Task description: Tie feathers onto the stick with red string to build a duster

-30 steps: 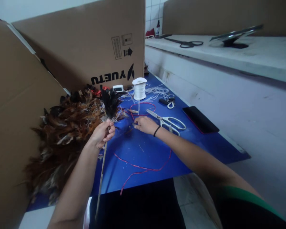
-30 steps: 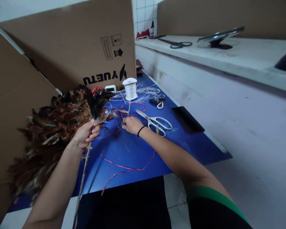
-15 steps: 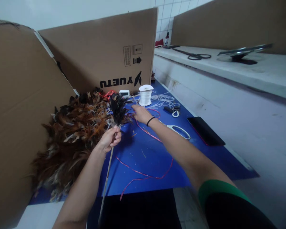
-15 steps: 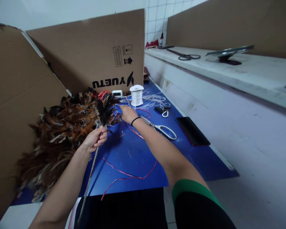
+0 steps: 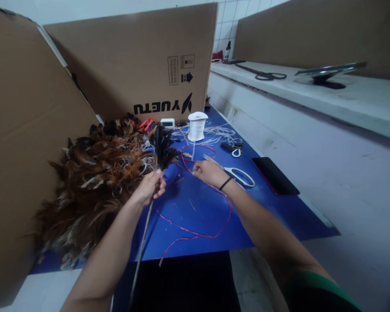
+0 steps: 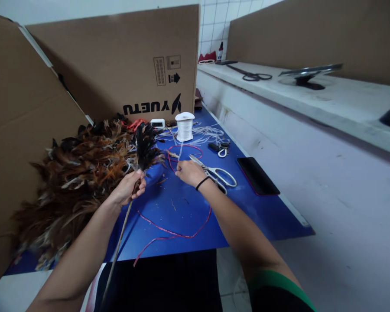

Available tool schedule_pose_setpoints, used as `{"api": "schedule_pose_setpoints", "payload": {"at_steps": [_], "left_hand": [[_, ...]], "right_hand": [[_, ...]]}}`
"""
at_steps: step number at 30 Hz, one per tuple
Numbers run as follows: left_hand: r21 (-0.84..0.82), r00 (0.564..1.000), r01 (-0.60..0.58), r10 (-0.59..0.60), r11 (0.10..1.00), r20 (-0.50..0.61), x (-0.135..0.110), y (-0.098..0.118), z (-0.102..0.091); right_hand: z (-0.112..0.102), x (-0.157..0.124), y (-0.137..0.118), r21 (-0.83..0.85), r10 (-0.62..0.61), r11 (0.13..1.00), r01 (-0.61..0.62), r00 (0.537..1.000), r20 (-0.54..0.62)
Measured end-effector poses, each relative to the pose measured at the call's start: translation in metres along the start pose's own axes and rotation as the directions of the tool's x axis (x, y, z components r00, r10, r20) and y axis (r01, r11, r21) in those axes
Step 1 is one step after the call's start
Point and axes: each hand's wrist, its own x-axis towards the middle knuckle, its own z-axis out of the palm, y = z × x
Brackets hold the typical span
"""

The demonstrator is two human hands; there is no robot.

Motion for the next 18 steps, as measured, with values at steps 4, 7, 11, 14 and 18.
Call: {"api": "schedule_pose_setpoints", "payload": {"at_steps": [4, 7, 11, 14, 18], "left_hand": [[0.06, 1.0, -0.004, 0.005, 0.998, -0.02, 0.0, -0.004, 0.002], [0.045, 0.999, 0.006, -0.004, 0.999, -0.037, 0.0, -0.003, 0.001], [0.021, 0.999, 0.013, -0.012, 1.0, -0.049, -0.001, 0.001, 0.001], [0.02, 0.999, 0.005, -0.004, 1.0, -0.046, -0.001, 0.002, 0.0], [0.017, 1.0, -0.007, 0.008, 1.0, -0.021, 0.0, 0.001, -0.003]], "right_hand": [[0.012, -0.005, 0.002, -0.12, 0.057, 0.992, -0.049, 0.996, 0.071], [0.017, -0.003, 0.005, -0.137, 0.042, 0.99, -0.03, 0.995, 0.086], [0.02, 0.0, 0.011, -0.124, 0.034, 0.992, -0.026, 0.997, 0.063], [0.02, 0.001, 0.016, -0.039, 0.025, 0.999, -0.025, 1.0, 0.01], [0.012, -0.001, 0.021, 0.289, 0.065, 0.955, -0.061, 0.998, -0.007]]}}
